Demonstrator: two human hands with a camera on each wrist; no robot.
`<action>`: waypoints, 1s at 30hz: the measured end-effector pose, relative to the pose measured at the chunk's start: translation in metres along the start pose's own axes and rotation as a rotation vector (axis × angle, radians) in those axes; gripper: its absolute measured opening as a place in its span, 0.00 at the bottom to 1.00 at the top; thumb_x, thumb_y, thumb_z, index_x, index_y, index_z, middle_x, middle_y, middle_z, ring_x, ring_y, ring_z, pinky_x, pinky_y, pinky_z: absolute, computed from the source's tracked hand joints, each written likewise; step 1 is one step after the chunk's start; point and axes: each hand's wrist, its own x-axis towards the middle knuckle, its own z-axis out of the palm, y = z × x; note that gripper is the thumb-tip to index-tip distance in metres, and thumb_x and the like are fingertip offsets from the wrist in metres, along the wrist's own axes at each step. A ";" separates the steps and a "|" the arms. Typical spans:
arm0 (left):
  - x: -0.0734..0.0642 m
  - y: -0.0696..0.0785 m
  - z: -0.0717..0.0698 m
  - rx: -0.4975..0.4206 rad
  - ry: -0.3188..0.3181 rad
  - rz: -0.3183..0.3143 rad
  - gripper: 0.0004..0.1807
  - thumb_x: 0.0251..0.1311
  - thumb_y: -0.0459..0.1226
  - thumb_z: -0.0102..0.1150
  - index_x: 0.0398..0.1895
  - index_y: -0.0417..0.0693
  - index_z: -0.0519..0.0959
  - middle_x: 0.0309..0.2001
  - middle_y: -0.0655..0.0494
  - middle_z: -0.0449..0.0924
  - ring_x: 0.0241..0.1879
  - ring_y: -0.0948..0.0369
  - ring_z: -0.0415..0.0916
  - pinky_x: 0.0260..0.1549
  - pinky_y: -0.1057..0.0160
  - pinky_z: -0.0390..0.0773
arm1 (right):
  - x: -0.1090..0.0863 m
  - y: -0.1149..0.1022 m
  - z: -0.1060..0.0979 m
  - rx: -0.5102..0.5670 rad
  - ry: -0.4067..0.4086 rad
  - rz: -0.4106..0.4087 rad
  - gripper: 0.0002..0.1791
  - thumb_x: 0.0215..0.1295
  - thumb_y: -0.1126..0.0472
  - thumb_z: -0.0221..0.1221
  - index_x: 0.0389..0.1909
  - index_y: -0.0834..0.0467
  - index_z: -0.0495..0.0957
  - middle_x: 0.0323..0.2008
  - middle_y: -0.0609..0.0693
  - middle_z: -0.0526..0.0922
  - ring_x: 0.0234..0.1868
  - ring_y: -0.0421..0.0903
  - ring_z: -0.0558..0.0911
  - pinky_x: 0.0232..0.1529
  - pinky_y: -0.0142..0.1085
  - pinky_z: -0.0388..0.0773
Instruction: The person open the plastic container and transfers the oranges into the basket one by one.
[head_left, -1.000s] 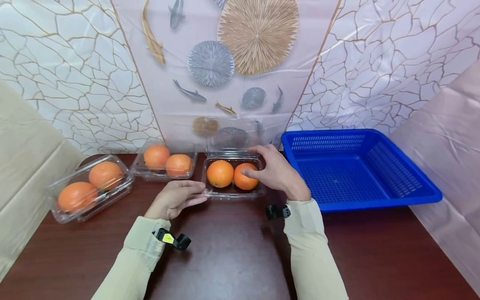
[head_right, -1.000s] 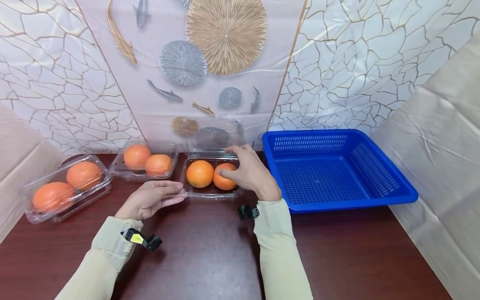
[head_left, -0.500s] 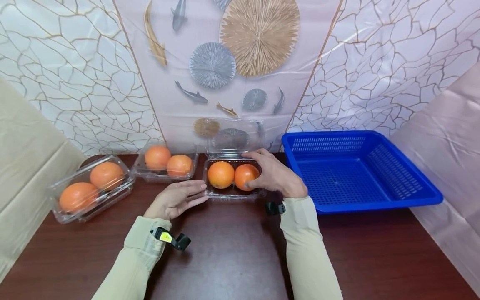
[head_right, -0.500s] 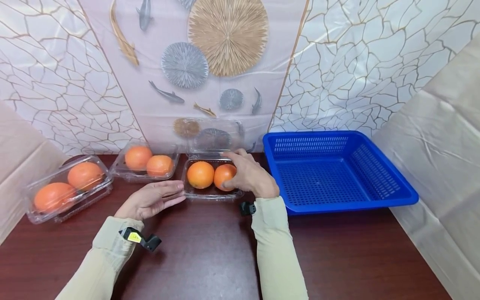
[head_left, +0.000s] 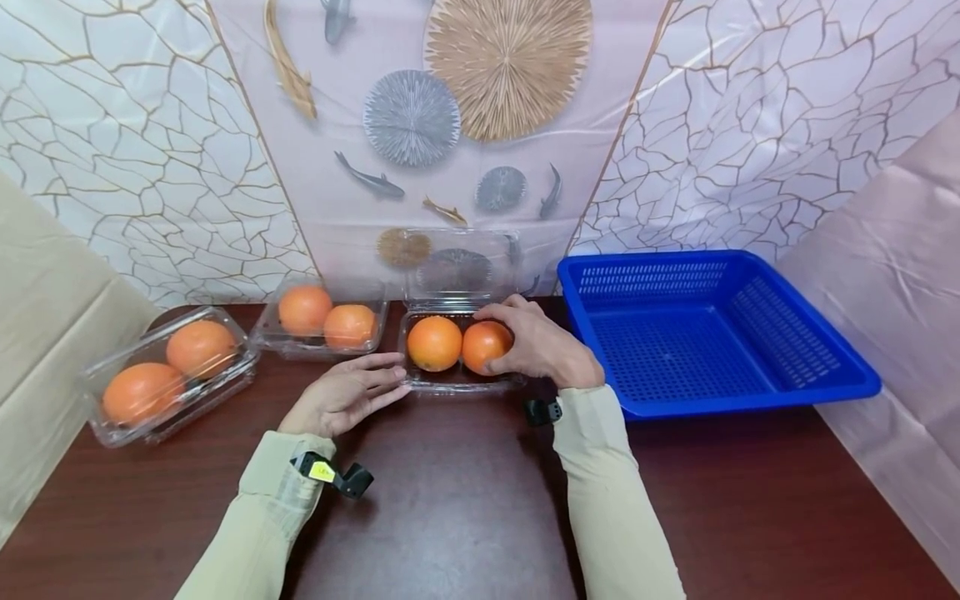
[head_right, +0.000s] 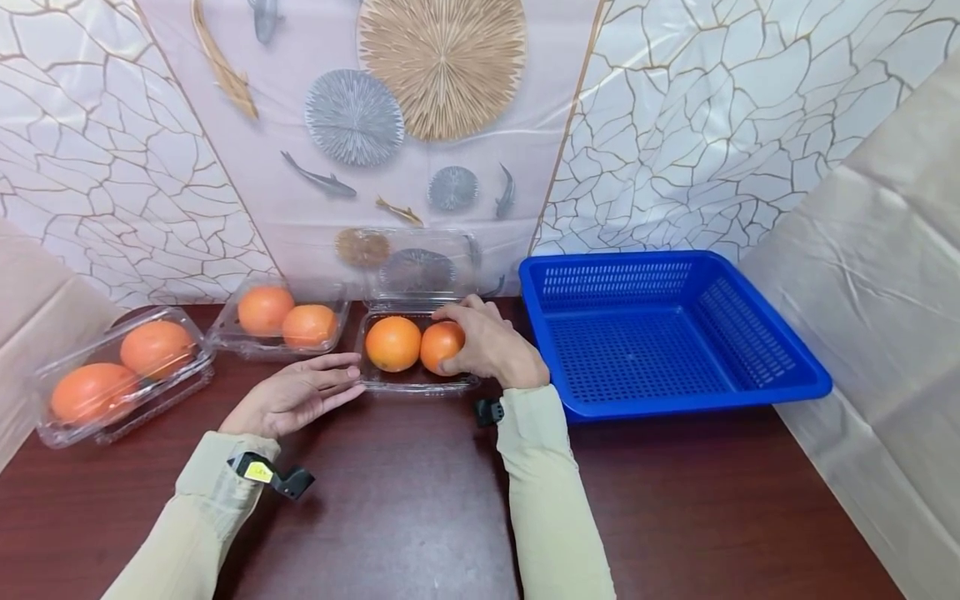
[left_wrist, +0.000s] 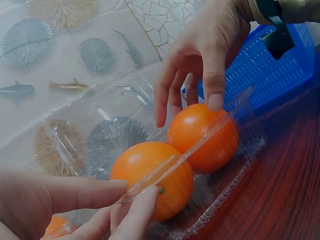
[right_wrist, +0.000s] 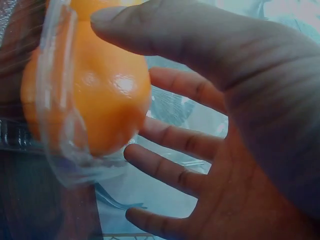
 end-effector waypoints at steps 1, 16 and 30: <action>0.000 0.000 0.000 -0.001 -0.004 0.002 0.32 0.72 0.24 0.50 0.77 0.30 0.55 0.54 0.50 0.77 0.53 0.62 0.78 0.54 0.66 0.86 | 0.001 0.000 0.001 -0.003 -0.007 -0.005 0.37 0.51 0.55 0.76 0.65 0.50 0.77 0.59 0.55 0.75 0.62 0.57 0.72 0.67 0.50 0.76; -0.002 -0.001 0.000 0.011 -0.047 0.008 0.31 0.73 0.24 0.50 0.75 0.29 0.54 0.49 0.51 0.76 0.49 0.62 0.78 0.54 0.66 0.86 | 0.010 -0.003 0.018 -0.048 -0.048 0.022 0.40 0.48 0.56 0.78 0.65 0.43 0.76 0.62 0.50 0.74 0.61 0.53 0.75 0.58 0.56 0.80; -0.002 0.001 0.003 0.037 -0.013 0.001 0.32 0.73 0.25 0.50 0.76 0.30 0.55 0.54 0.48 0.74 0.51 0.61 0.77 0.54 0.65 0.87 | 0.012 -0.002 0.021 -0.086 -0.020 0.025 0.36 0.50 0.57 0.77 0.62 0.44 0.76 0.58 0.51 0.74 0.60 0.54 0.74 0.53 0.53 0.76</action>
